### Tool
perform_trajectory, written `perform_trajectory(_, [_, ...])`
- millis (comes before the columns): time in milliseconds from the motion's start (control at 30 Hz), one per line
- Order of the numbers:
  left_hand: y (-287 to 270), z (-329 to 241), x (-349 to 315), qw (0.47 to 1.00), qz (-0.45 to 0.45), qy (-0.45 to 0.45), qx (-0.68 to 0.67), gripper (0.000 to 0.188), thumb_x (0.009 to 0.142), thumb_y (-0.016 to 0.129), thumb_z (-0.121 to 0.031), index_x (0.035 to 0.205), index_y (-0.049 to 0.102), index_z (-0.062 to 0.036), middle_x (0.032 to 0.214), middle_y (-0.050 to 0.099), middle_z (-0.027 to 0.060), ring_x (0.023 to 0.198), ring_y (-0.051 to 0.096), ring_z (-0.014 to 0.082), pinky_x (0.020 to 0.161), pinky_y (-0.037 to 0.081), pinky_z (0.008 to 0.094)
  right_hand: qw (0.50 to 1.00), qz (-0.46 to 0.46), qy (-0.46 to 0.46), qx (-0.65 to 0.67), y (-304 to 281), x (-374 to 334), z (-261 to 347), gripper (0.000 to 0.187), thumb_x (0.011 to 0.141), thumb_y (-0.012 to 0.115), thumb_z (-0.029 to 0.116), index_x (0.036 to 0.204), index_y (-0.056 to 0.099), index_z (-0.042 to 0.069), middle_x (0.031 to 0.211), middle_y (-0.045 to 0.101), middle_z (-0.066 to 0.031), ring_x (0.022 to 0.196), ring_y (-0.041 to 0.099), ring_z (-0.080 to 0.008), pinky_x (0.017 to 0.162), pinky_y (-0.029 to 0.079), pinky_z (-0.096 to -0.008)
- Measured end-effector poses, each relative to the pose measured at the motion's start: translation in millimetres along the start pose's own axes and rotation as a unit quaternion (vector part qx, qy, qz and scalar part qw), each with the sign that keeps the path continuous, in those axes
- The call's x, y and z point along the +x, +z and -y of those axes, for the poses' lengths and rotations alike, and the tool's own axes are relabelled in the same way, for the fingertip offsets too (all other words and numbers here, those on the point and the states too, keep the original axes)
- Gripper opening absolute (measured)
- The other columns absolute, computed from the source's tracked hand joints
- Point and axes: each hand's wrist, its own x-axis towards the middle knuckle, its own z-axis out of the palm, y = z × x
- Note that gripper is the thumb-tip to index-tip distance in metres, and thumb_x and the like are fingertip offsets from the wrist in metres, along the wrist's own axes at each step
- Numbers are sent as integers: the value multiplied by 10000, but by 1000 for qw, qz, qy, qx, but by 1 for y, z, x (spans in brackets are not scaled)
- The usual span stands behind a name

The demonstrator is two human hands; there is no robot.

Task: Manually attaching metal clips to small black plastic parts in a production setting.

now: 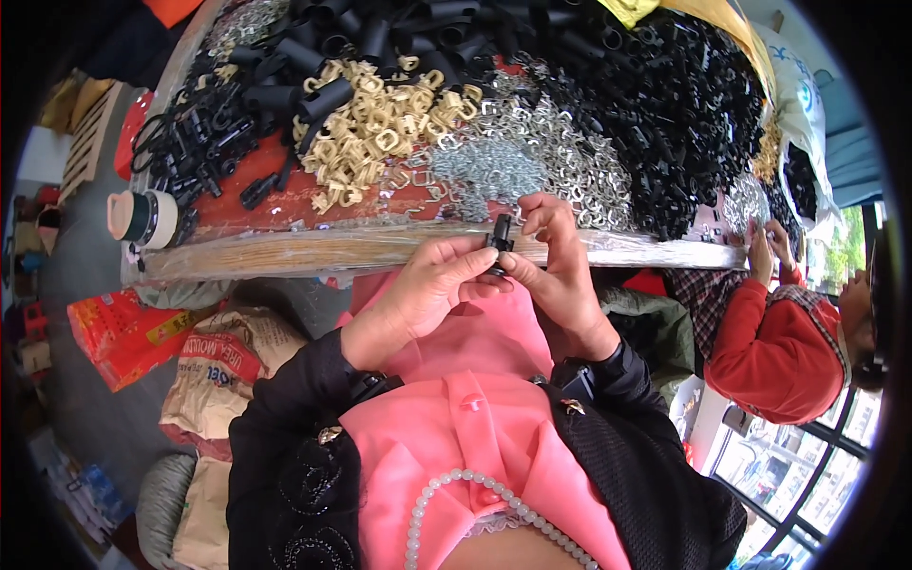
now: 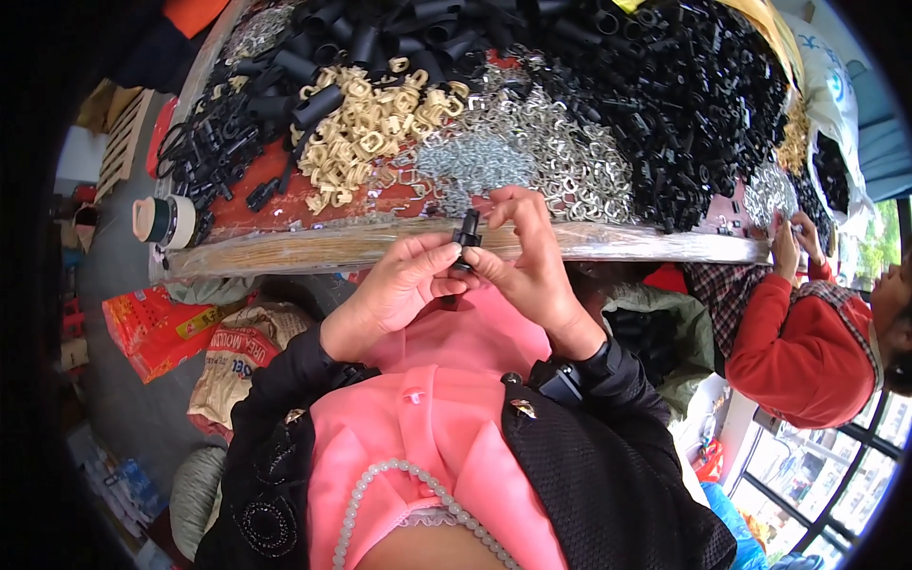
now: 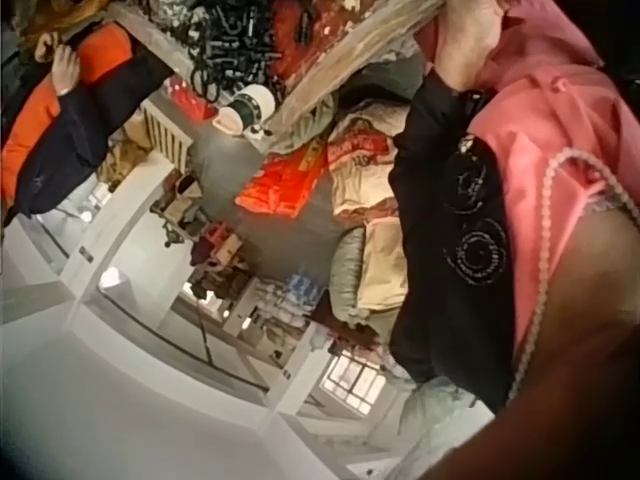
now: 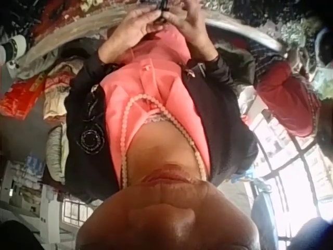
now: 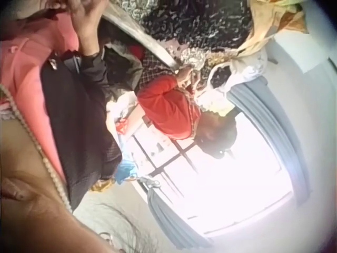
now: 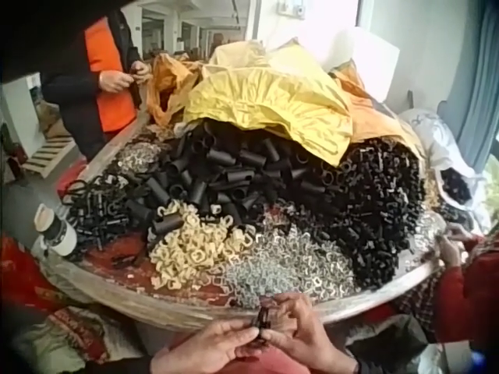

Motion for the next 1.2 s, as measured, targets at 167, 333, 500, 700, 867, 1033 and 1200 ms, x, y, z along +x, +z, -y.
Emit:
perform_trajectory(167, [-7,-1,-13,999,-24,-11,25,259,844,485,-179,1016,518,13,891,574,49,768,585,132,660,465,216,941,55,166,289,10,-1,-5,325,716,650,80,916,395,68,1055,410,-81,901,456,-155,774,398,-295])
perform_trajectory(333, [-7,-9,-22,999,-13,22,45,233,842,479,-151,995,511,22,873,567,68,768,580,140,690,478,228,912,119,198,338,17,7,-9,333,717,655,82,926,396,71,1070,404,-67,891,460,-124,744,412,-268])
perform_trajectory(500, [-24,-42,-45,952,-95,159,242,228,816,511,-136,984,525,17,911,566,69,802,557,128,714,455,250,896,95,170,400,25,7,-6,320,728,645,84,937,403,68,1022,429,-46,839,460,-107,720,407,-250])
perform_trajectory(700, [-86,-74,-59,568,-351,324,671,274,779,556,-102,1016,518,30,913,575,67,828,546,117,736,421,242,917,90,203,331,19,10,-14,225,776,592,132,921,438,55,890,477,-9,767,454,-74,688,389,-203])
perform_trajectory(867, [-98,-72,-57,582,-283,310,696,253,788,542,-100,1007,522,26,913,578,106,834,553,150,754,421,253,924,110,195,308,20,6,-17,187,789,578,131,899,455,45,818,487,2,693,448,-58,631,381,-182])
perform_trajectory(1033, [-81,-72,-57,881,-262,295,260,214,796,526,-94,970,532,32,897,575,139,840,556,188,773,433,286,933,99,191,287,19,6,-15,128,806,551,75,884,457,39,778,446,25,682,412,-42,592,367,-181])
perform_trajectory(1200, [-40,-55,-34,962,-96,253,38,293,830,484,-116,1062,466,64,973,558,154,916,535,215,801,444,306,969,72,121,201,29,24,1,211,787,586,146,914,462,32,770,489,1,645,449,-56,580,374,-188])
